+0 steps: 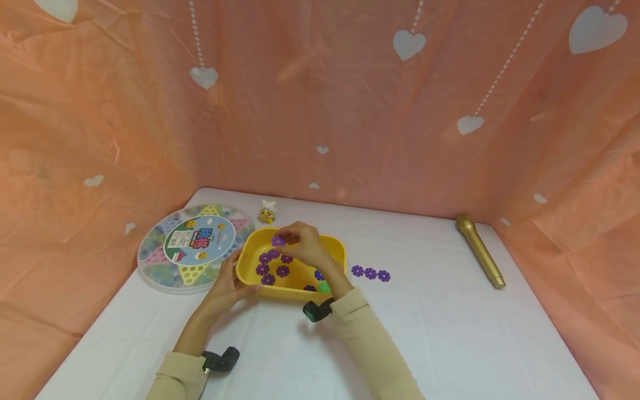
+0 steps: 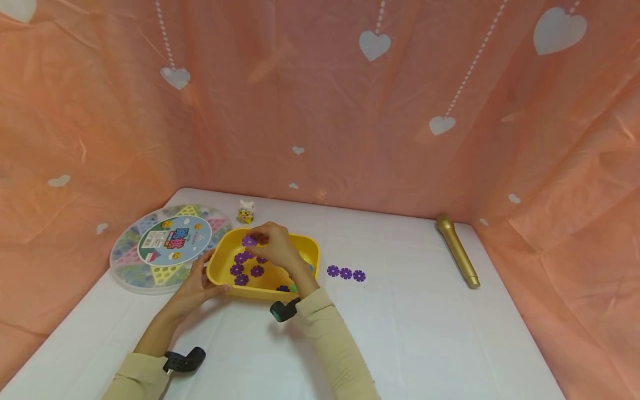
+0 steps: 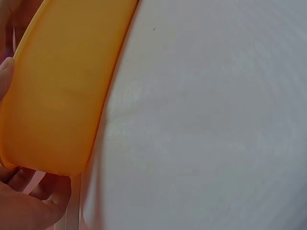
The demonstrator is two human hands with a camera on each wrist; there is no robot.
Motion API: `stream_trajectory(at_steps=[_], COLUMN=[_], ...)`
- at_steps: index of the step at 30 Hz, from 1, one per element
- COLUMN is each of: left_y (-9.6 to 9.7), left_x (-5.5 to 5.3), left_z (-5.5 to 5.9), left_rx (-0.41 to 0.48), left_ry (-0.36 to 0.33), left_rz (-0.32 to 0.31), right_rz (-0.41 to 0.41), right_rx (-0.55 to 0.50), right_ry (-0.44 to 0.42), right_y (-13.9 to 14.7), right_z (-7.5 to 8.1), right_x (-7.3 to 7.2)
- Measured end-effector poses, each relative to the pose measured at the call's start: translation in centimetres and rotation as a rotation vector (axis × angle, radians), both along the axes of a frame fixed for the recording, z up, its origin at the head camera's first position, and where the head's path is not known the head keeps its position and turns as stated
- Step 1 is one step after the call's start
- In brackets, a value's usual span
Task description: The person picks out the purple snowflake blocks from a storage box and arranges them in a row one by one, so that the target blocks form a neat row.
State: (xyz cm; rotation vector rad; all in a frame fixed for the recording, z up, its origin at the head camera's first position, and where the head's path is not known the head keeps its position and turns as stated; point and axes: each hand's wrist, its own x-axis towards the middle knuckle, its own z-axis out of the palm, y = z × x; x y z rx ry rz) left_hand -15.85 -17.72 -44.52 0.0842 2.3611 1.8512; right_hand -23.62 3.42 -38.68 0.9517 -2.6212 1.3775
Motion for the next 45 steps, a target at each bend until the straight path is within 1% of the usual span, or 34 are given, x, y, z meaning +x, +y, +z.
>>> stream_trajectory(at_steps=[3,6,9,12,17,23,29,33,38,41,45], left_y=[0.0,-0.1,-0.1,0.0,-0.1,-0.2,-0.1,-0.1,-0.1,0.0,0.0], left_x=[0.0,0.1,0.1,0.0,0.0,0.0,0.0,0.1,0.1,0.1,0.0], left_z=[0.2,0.3,0.4,0.3,0.1,-0.1,-0.1,0.0,0.0,0.0,-0.1], left_rx=[-0.011,-0.030,-0.039,-0.043,-0.047,-0.027,-0.020,-0.021,-0.032,-0.044,-0.034], left_ry=[-0.013,-0.019,-0.009,-0.011,-0.032,-0.022,-0.029,-0.038,-0.048,-0.051,-0.040], left_rz=[0.004,0.010,0.006,0.005,0.012,0.004,0.001,0.007,0.011,0.013,0.010], right_rz=[-0.004,-0.020,-0.059,-0.116,-0.217,-0.322,-0.420,-0.453,-0.499,-0.507,-0.503], right_rx=[-0.064,-0.082,-0.078,-0.071,-0.056,-0.062,0.004,0.043,0.147,0.184,0.188], right_ry=[0.064,0.115,0.141,0.143,0.122,0.095,0.055,0.037,-0.025,-0.039,-0.028], right_y=[2.4,4.8,7.3,9.9,14.2,18.5,21.8,23.4,24.7,25.0,25.0], right_z=[1.2,2.0,2.3,2.1,1.0,-0.7,-2.5,-4.2,-6.2,-7.0,-7.5], right_x=[0.3,0.5,0.6,1.0,1.6,2.4,3.5,4.0,4.4,4.4,4.2])
